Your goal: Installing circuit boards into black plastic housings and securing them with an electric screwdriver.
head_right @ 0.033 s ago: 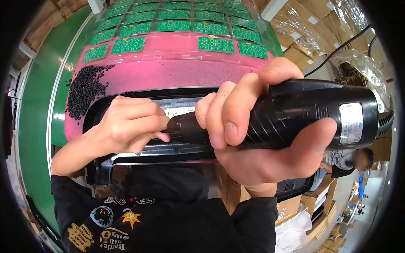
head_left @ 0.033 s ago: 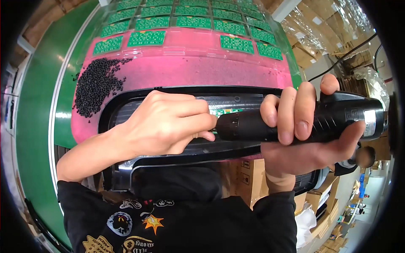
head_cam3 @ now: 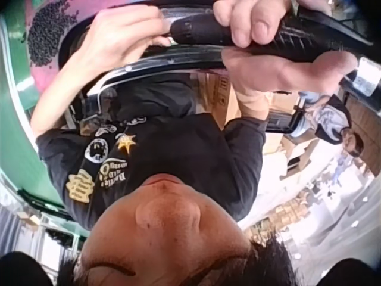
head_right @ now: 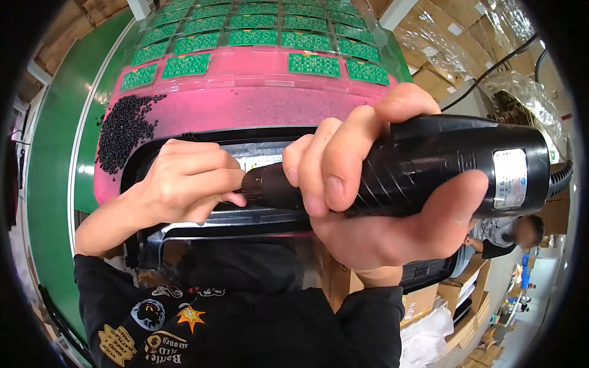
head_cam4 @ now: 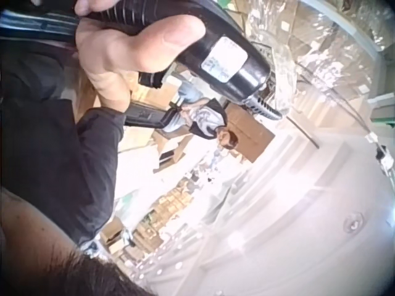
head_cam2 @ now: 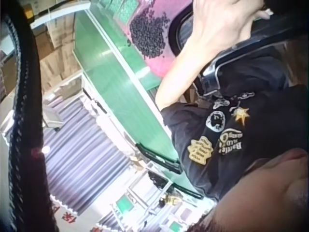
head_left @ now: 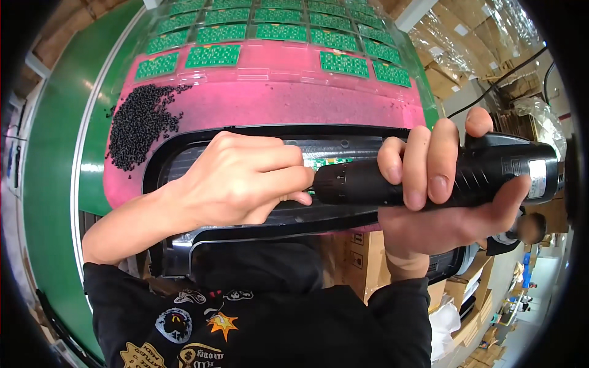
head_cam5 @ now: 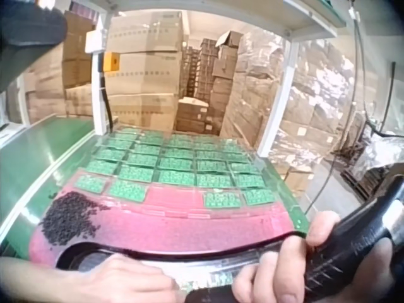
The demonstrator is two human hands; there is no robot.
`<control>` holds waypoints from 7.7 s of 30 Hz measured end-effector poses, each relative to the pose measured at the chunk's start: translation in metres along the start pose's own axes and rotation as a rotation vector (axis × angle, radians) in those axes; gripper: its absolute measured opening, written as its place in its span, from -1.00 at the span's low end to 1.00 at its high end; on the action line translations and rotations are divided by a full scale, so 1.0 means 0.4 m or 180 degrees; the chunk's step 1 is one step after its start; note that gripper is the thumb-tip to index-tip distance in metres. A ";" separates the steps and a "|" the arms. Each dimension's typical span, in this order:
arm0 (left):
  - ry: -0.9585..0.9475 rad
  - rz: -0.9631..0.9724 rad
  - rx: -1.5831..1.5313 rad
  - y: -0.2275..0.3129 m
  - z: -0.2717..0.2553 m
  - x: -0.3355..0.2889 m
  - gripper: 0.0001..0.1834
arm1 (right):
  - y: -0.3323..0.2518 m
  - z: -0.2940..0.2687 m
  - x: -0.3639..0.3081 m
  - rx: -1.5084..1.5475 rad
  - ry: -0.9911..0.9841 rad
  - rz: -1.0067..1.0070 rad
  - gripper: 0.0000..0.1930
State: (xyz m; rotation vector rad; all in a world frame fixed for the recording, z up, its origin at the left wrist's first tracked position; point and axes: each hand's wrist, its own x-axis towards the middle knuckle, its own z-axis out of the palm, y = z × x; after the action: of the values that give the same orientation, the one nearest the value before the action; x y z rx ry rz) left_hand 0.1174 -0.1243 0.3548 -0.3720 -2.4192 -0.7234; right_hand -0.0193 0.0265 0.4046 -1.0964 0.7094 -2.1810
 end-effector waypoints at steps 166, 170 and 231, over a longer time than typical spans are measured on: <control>-0.0653 -0.0992 -0.0150 -0.032 -0.002 -0.015 -0.83 | 0.049 0.014 -0.025 -0.0569 -0.0130 0.0631 -0.36; -0.0425 -0.1063 -0.0028 -0.034 -0.003 -0.011 -0.77 | 0.069 0.014 -0.026 -0.0726 -0.0064 0.0559 -0.35; -0.0928 -0.0720 0.0121 -0.022 0.012 -0.003 -0.72 | -0.033 -0.115 -0.040 -0.1167 0.0156 -0.0017 -0.35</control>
State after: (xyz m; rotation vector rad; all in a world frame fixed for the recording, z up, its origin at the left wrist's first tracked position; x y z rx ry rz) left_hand 0.1127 -0.1287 0.3474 -0.2005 -2.7791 -0.7624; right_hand -0.0533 0.0557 0.3815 -1.2247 1.1632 -2.1391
